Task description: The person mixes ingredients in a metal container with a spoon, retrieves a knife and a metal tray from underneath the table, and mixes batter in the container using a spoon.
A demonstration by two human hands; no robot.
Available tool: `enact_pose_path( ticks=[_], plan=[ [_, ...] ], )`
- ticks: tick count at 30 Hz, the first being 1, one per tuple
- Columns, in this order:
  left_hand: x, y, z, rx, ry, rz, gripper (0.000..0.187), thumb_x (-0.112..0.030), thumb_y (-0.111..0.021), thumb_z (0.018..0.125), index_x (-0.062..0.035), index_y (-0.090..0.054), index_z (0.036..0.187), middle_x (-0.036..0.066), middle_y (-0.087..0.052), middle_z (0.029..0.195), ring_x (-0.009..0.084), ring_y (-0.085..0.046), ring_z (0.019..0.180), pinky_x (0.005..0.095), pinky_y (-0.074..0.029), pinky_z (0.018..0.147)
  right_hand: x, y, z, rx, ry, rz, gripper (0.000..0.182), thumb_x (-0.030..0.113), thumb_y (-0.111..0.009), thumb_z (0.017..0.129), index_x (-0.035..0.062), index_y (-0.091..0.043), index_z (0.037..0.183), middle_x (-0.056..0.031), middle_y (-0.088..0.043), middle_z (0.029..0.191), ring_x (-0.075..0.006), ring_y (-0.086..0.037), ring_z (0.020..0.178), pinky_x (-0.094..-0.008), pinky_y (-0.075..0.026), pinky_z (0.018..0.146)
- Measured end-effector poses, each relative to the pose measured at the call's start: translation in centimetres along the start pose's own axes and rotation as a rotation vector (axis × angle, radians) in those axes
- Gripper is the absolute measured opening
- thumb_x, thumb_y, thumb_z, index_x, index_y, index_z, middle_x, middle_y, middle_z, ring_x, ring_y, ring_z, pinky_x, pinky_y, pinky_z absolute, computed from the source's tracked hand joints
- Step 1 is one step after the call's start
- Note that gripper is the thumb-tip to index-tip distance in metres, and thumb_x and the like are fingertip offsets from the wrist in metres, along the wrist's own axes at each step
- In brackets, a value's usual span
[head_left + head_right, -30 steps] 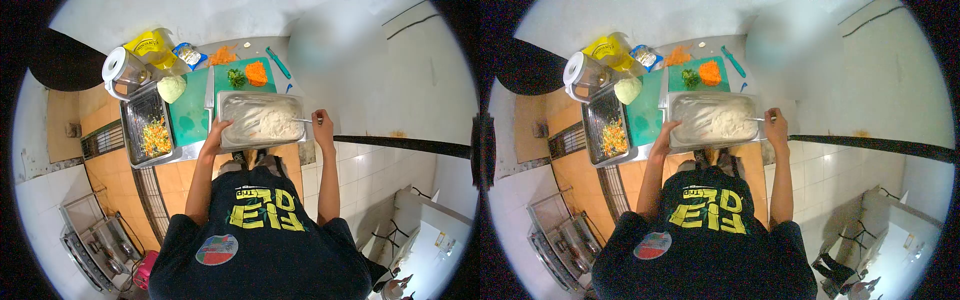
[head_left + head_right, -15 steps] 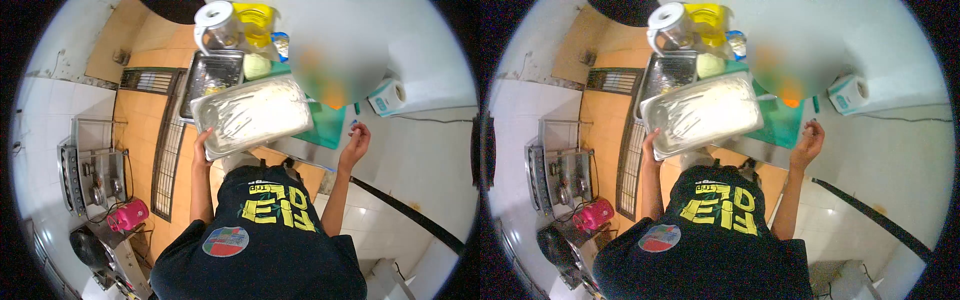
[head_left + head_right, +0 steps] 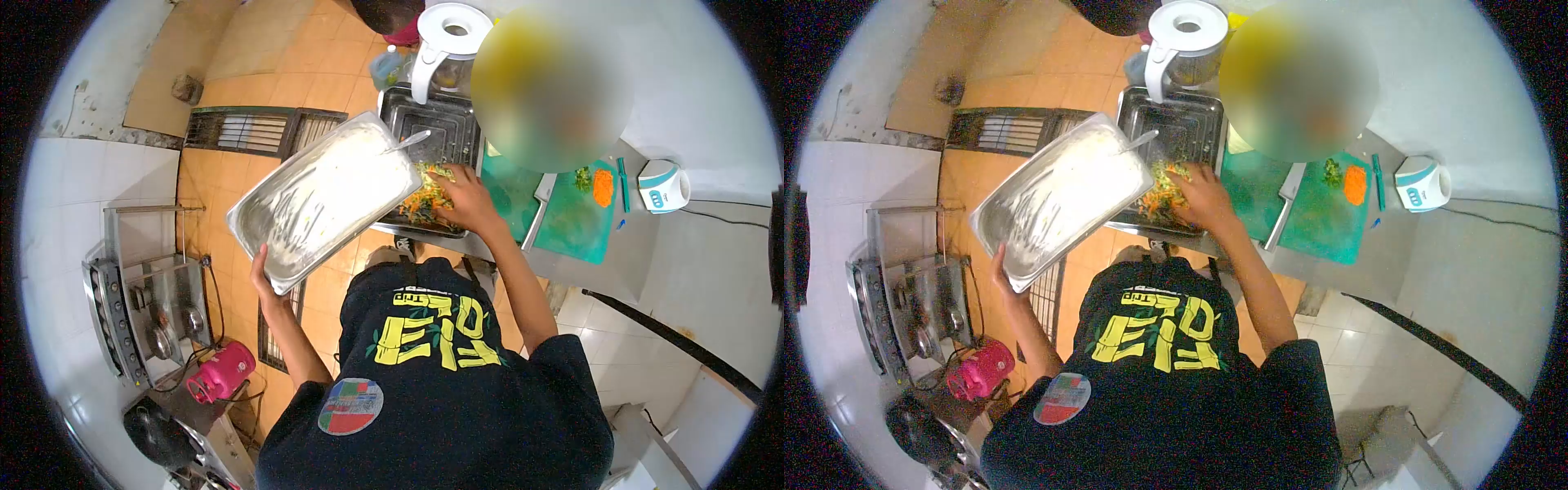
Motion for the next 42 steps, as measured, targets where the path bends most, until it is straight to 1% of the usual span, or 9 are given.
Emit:
enact_pose_path(
  ticks=[2,9,18,24,28,32,34,37,42],
  plan=[
    [0.6,1.4,0.3,-0.027,0.015,-0.027,0.067,-0.032,-0.069,0.086,0.0041,-0.047,0.139,0.020,-0.058,0.132,0.0354,-0.061,0.114,0.0478,-0.052,0.094,-0.4,-1.4,1.5,0.123,0.057,-0.107,0.075,0.033,-0.082,0.074,0.0290,-0.052,0.143,-0.0103,-0.035,0.156,-0.0445,-0.038,0.137,-0.0594,-0.039,0.109],
    [2.5,2.2,2.1,-0.068,0.034,-0.010,0.065,-0.033,-0.069,0.087,0.0036,-0.050,0.138,0.018,-0.061,0.129,0.0331,-0.063,0.112,0.0452,-0.051,0.095,-3.2,-3.6,1.6,0.388,0.148,-0.213,0.063,0.038,-0.081,0.077,0.0266,-0.058,0.135,-0.0090,-0.037,0.155,-0.0429,-0.037,0.139,-0.0592,-0.042,0.105],
    [2.5,3.7,4.7,0.120,0.091,0.005,0.058,-0.033,-0.062,0.092,0.0038,-0.051,0.136,0.020,-0.061,0.130,0.0348,-0.062,0.114,0.0474,-0.050,0.098,-2.4,-2.9,-0.1,0.392,0.212,-0.188,0.040,0.008,-0.062,0.087,0.0182,-0.065,0.126,-0.0160,-0.046,0.145,-0.0407,-0.053,0.124,-0.0495,-0.054,0.095],
    [2.3,1.5,4.1,0.122,0.127,0.055,0.066,-0.033,-0.066,0.089,0.0037,-0.047,0.140,0.019,-0.058,0.134,0.0323,-0.060,0.118,0.0440,-0.049,0.098,-4.5,-2.9,2.5,0.416,0.136,0.179,0.033,-0.001,-0.070,0.080,0.0078,-0.068,0.112,-0.0123,-0.067,0.117,-0.0315,-0.064,0.106,-0.0417,-0.054,0.091],
    [2.1,1.3,4.4,0.125,0.178,0.079,0.068,-0.034,-0.067,0.088,0.0020,-0.045,0.142,0.018,-0.057,0.133,0.0326,-0.060,0.116,0.0449,-0.049,0.098,-3.8,-0.3,2.2,0.386,-0.175,0.730,0.020,0.003,-0.071,0.088,0.0062,-0.069,0.107,-0.0061,-0.071,0.104,-0.0162,-0.064,0.094,-0.0364,-0.053,0.091],
    [1.3,1.1,4.6,0.163,0.204,0.068,0.068,-0.034,-0.067,0.087,0.0017,-0.045,0.142,0.019,-0.057,0.132,0.0330,-0.060,0.115,0.0457,-0.050,0.097,-0.9,1.2,2.6,0.379,-0.339,0.620,0.019,0.008,-0.070,0.089,0.0065,-0.070,0.108,-0.0061,-0.072,0.102,-0.0160,-0.065,0.090,-0.0338,-0.056,0.080],
    [1.5,0.9,4.4,0.143,0.200,0.081,0.068,-0.034,-0.067,0.088,0.0018,-0.045,0.141,0.019,-0.058,0.132,0.0330,-0.061,0.115,0.0456,-0.050,0.097,-0.2,1.0,2.5,0.316,-0.362,0.533,0.021,0.017,-0.071,0.091,0.0088,-0.072,0.109,-0.0073,-0.073,0.097,-0.0188,-0.068,0.082,-0.0339,-0.058,0.074],
    [1.2,0.8,4.2,0.120,0.186,0.096,0.067,-0.033,-0.066,0.088,0.0022,-0.045,0.141,0.019,-0.058,0.131,0.0331,-0.061,0.115,0.0453,-0.050,0.097,-1.0,-1.0,2.4,0.142,-0.053,0.443,0.022,0.018,-0.072,0.089,0.0081,-0.073,0.108,-0.0098,-0.074,0.104,-0.0225,-0.070,0.093,-0.0365,-0.056,0.087],
    [0.8,-0.3,3.4,0.142,0.160,0.049,0.067,-0.033,-0.066,0.088,0.0032,-0.045,0.140,0.019,-0.059,0.129,0.0333,-0.061,0.115,0.0449,-0.051,0.096,-2.1,-2.5,2.1,0.144,-0.146,0.561,0.024,0.011,-0.074,0.088,0.0031,-0.071,0.110,-0.0096,-0.069,0.112,-0.0166,-0.065,0.101,-0.0329,-0.062,0.071]
  ],
)
Point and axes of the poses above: each hand's wrist, its own z-axis towards the middle knuckle, its own y-axis out of the back of the hand, x = y × z, the point moved 2 cm from there along z, towards the middle knuckle
